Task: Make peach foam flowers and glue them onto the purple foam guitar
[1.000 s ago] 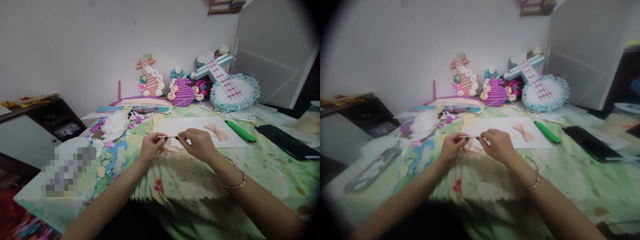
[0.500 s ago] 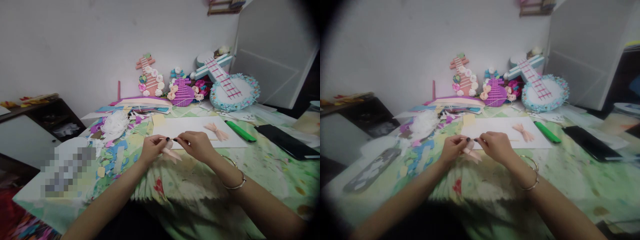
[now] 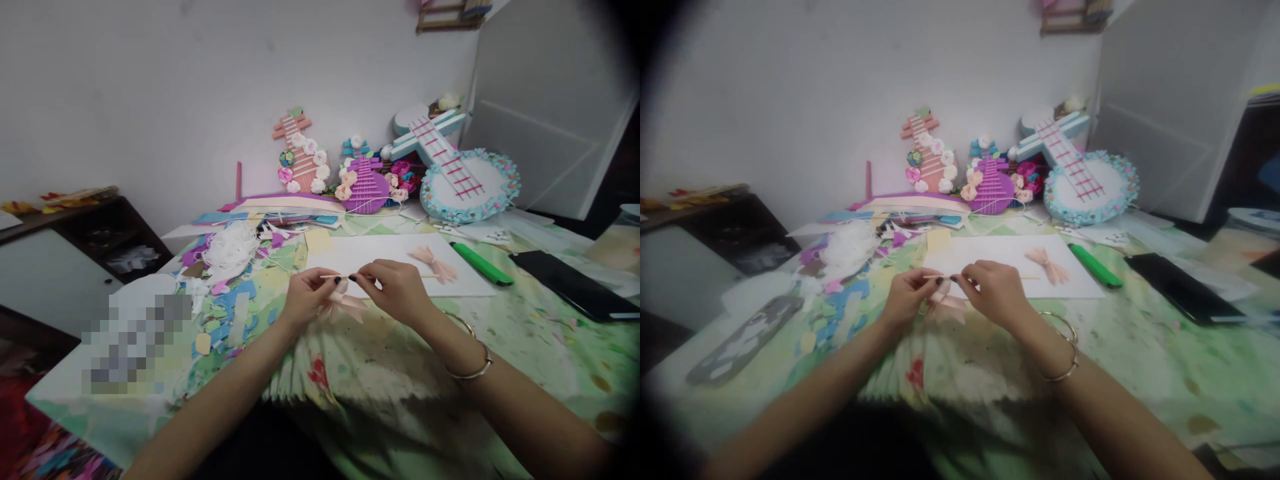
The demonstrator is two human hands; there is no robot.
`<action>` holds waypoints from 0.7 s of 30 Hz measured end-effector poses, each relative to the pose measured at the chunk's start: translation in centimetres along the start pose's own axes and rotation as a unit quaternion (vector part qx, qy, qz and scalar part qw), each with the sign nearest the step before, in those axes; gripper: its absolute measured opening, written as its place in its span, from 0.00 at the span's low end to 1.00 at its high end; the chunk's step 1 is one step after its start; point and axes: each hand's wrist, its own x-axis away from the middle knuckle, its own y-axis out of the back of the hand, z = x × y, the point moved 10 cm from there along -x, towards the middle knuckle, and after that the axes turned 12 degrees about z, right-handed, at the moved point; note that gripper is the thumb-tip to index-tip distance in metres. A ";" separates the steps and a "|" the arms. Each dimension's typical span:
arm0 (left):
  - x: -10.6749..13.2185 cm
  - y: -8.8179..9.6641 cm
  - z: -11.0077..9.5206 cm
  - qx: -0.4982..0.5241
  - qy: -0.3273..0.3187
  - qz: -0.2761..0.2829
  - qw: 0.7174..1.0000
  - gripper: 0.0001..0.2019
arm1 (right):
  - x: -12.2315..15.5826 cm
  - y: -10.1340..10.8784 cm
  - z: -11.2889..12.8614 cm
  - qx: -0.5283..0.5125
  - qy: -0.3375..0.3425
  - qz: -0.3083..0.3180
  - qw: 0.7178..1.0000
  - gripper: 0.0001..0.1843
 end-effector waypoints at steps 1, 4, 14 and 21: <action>0.0 0.0 -0.1 0.000 -0.002 0.000 1.000 0.12 | 0.0 0.1 0.0 0.001 -0.002 -0.003 1.000 0.17; 0.0 0.0 -0.2 -0.006 -0.012 -0.003 1.000 0.11 | -0.1 0.0 -0.2 0.006 -0.022 0.003 1.000 0.19; 0.2 -0.5 -0.4 -0.044 -0.016 0.009 0.999 0.13 | -0.3 -0.8 -1.4 0.036 -0.126 0.062 0.989 0.23; 0.1 -0.7 0.1 0.019 -0.010 0.014 1.000 0.13 | -0.1 -0.8 -1.5 0.026 -0.146 0.044 0.988 0.24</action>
